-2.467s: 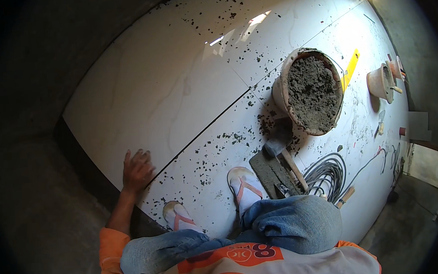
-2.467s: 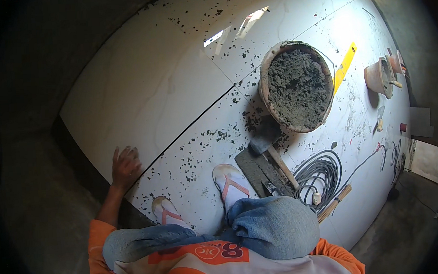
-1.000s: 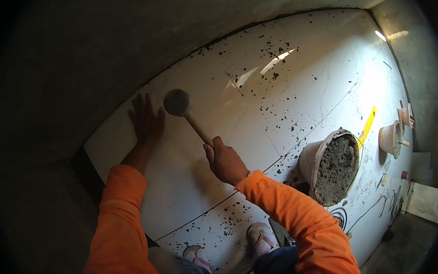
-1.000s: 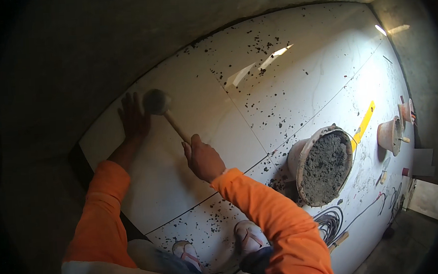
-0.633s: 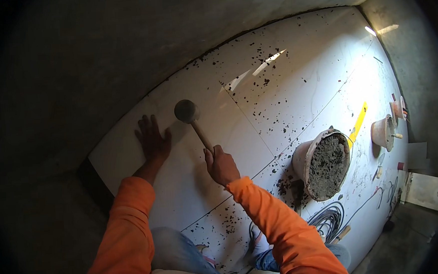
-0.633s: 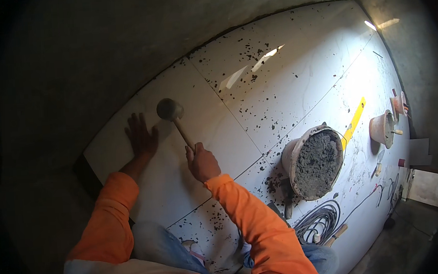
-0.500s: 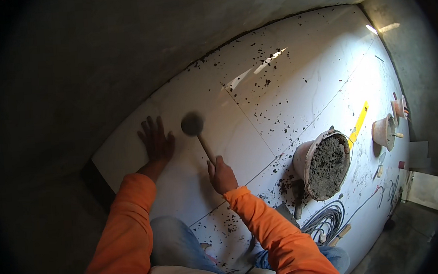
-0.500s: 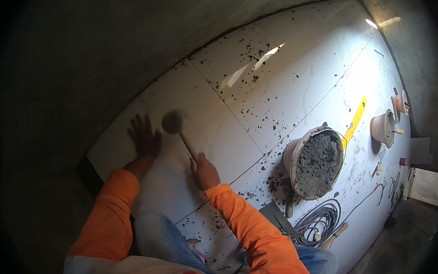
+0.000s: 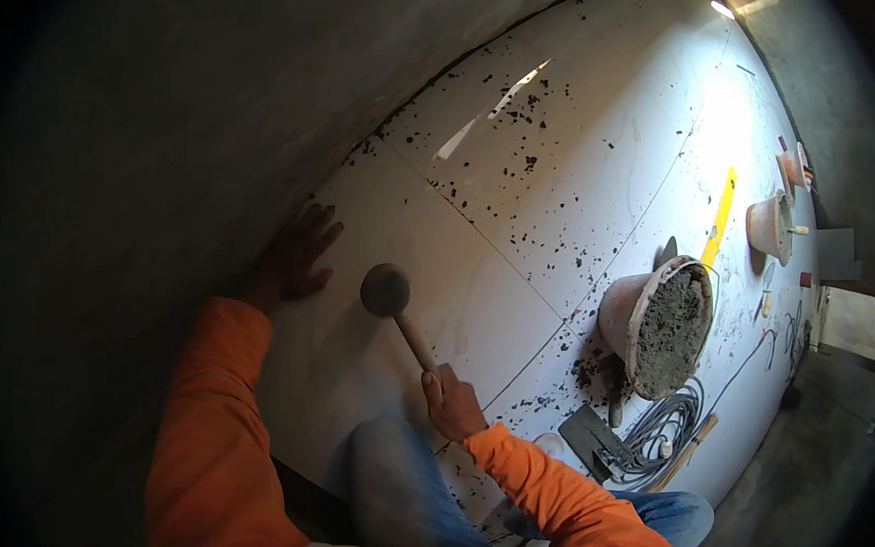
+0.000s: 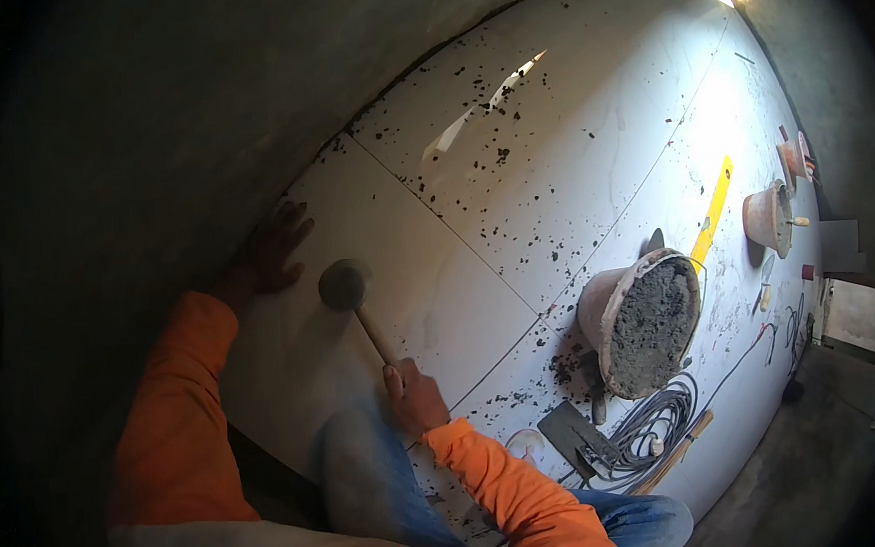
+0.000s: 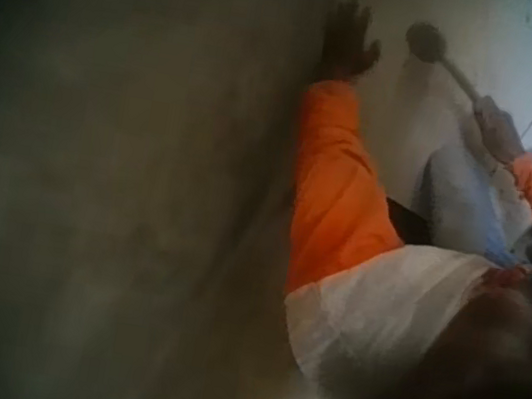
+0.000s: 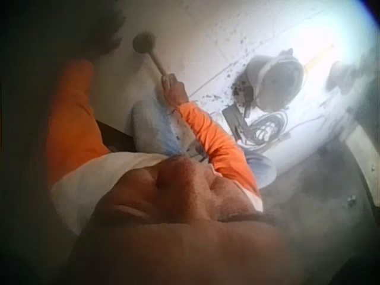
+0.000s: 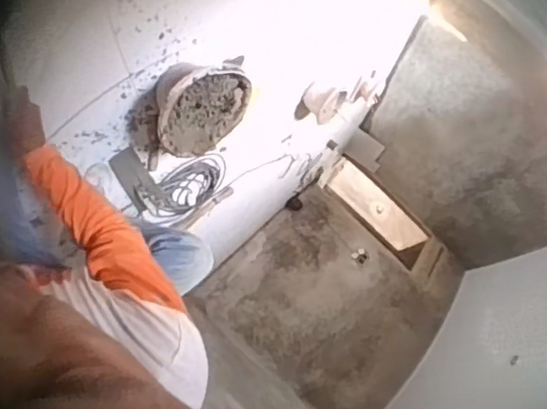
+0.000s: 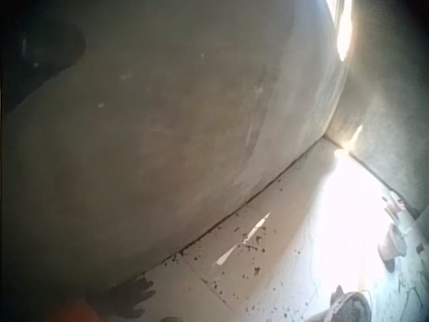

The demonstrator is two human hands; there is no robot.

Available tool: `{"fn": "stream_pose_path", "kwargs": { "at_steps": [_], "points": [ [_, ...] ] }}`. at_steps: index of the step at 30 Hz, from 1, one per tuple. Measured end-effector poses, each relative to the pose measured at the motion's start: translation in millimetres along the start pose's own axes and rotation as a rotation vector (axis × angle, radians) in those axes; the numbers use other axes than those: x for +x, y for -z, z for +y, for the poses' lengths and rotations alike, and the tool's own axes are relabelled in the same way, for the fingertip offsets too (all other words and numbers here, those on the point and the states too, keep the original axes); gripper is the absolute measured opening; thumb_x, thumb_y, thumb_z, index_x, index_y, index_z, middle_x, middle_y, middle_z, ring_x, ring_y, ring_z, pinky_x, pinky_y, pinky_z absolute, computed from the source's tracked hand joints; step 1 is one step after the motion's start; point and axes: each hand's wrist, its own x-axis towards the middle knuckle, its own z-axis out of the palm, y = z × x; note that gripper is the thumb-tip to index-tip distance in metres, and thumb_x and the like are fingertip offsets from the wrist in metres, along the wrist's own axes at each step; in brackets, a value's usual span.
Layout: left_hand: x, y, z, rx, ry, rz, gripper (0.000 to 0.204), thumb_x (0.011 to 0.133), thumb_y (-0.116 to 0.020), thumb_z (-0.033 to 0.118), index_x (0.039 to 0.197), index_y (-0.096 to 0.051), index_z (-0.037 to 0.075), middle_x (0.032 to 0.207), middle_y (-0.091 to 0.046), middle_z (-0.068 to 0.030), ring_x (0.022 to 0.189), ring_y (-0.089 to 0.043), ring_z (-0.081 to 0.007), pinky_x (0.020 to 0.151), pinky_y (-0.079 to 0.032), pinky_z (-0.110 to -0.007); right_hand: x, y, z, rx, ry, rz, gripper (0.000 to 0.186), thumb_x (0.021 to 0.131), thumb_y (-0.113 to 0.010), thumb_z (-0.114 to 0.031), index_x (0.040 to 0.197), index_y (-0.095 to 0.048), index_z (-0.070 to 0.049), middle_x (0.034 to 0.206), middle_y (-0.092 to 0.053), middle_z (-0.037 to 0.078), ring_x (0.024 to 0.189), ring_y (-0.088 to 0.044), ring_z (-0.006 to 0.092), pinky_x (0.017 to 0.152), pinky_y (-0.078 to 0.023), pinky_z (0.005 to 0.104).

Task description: The person places tiles on a mortar-covered floor, taps them with a rubber mallet to adjust their level, and spreads more mortar onto the subfloor using a trowel.

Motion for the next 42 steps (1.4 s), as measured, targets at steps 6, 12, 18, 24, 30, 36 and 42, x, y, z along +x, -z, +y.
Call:
{"fn": "stream_pose_path", "kwargs": {
  "at_steps": [6,12,18,24,30,36,42],
  "points": [
    [6.0,-15.4,-10.0,0.040,-0.047,0.020,0.075,0.079,-0.058,0.037,0.143,-0.028,0.012,0.152,-0.018,-0.0156,0.141,-0.013,-0.0345,0.114,-0.016,-0.047,24.2,3.3,-18.0,-0.085,0.065,0.009,0.043,0.095,-0.043,-0.044,0.094,-0.047,-0.001,0.076,-0.060,0.030,0.074,-0.059,0.0472,0.065,-0.045,0.0525],
    [2.8,-9.7,-5.2,0.072,0.042,-0.103,0.076,0.079,-0.056,0.040,0.144,-0.028,0.012,0.152,-0.016,-0.0154,0.141,-0.012,-0.0354,0.111,-0.018,-0.051,32.7,11.1,-23.2,-0.128,0.008,-0.026,0.045,0.094,-0.043,-0.046,0.096,-0.049,-0.001,0.077,-0.061,0.027,0.073,-0.060,0.0453,0.066,-0.047,0.0506],
    [1.0,-22.3,-5.9,0.035,0.005,-0.006,0.076,0.078,-0.056,0.039,0.144,-0.027,0.012,0.152,-0.016,-0.0155,0.141,-0.013,-0.0356,0.110,-0.017,-0.053,30.5,12.8,-23.4,-0.171,0.037,0.024,0.042,0.091,-0.049,-0.045,0.096,-0.052,-0.003,0.077,-0.061,0.022,0.072,-0.060,0.0439,0.066,-0.049,0.0480],
    [-0.6,-32.7,-4.1,0.054,0.037,0.051,0.076,0.078,-0.055,0.039,0.144,-0.027,0.012,0.152,-0.016,-0.0151,0.141,-0.012,-0.0349,0.110,-0.015,-0.055,43.6,21.8,-2.1,-0.271,0.169,0.104,0.022,0.075,-0.066,-0.020,0.084,-0.052,-0.005,0.069,-0.060,0.020,0.066,-0.061,0.0404,0.060,-0.050,0.0446],
    [1.2,-35.8,-4.9,0.033,0.064,0.020,0.075,0.080,-0.054,0.040,0.144,-0.026,0.013,0.153,-0.016,-0.0142,0.141,-0.012,-0.0340,0.109,-0.014,-0.056,55.3,24.1,-12.1,-0.220,0.427,0.243,0.021,0.076,-0.065,-0.022,0.083,-0.053,-0.007,0.068,-0.061,0.017,0.065,-0.062,0.0378,0.059,-0.050,0.0440],
    [6.3,-30.2,-1.7,0.049,0.073,0.014,0.074,0.081,-0.052,0.040,0.145,-0.026,0.012,0.152,-0.017,-0.0145,0.141,-0.011,-0.0346,0.110,-0.015,-0.056,55.3,24.6,-5.1,-0.377,0.243,0.172,0.019,0.080,-0.061,-0.024,0.077,-0.055,-0.006,0.062,-0.060,0.018,0.057,-0.060,0.0393,0.057,-0.050,0.0464],
    [5.7,-27.7,-2.2,0.039,0.049,0.029,0.074,0.081,-0.051,0.041,0.145,-0.026,0.011,0.152,-0.016,-0.0150,0.142,-0.010,-0.0348,0.111,-0.013,-0.055,65.1,31.7,-15.5,-0.156,0.118,0.121,0.025,0.083,-0.058,-0.029,0.085,-0.059,-0.004,0.070,-0.062,0.022,0.072,-0.062,0.0408,0.069,-0.050,0.0470]
  ]
}}
